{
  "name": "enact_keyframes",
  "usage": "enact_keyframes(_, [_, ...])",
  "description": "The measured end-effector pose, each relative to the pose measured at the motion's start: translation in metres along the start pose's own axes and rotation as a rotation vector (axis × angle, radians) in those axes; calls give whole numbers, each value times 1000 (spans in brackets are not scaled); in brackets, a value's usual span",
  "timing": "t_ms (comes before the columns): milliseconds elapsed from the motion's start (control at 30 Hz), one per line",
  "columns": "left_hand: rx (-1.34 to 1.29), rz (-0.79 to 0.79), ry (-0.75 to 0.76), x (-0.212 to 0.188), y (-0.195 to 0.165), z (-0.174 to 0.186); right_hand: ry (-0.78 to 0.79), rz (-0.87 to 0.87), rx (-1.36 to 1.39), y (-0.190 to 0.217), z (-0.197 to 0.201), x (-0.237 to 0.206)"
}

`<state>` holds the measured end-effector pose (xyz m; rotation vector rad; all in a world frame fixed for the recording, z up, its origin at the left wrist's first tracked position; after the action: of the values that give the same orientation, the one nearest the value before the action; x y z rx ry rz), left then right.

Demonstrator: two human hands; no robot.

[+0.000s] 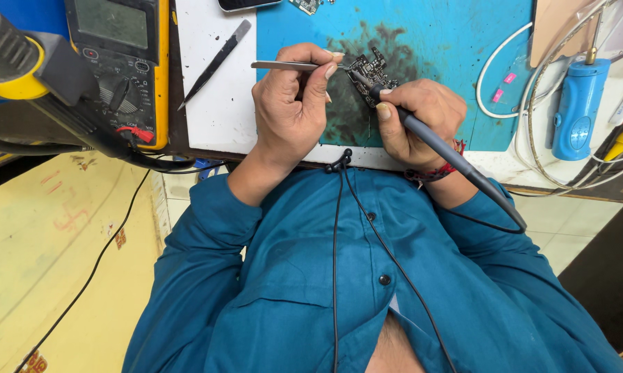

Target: The person solders components on a small circuit board at a repair workbench. They hold the board with tweezers in one hand while applying a soldering iron to its contacts, repositioning the board and working on different sections throughout the episode.

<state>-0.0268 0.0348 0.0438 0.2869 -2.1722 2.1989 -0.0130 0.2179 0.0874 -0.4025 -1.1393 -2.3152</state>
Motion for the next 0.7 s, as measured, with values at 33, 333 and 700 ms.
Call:
enact_keyframes(33, [-5,6,-1,0,0,0,3,-2,-2,0,0,0])
enact_keyframes(333, [6,-10,4,0,-1,0,0,10,-3,1,0,0])
enact_keyframes(700, [11,-18,6,-1,0,0,15,3,-7,1,-1,1])
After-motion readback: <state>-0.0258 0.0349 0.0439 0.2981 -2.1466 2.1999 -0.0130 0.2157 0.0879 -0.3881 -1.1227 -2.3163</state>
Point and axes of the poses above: each hand's wrist, its own x-axis towards the middle knuckle, its own z-axis out of the back of the hand, y = z × x, the point moved 9 cm from there along x, towards the middle knuckle, and after that the axes turned 2 degrees about -y, right-handed, at the moved point
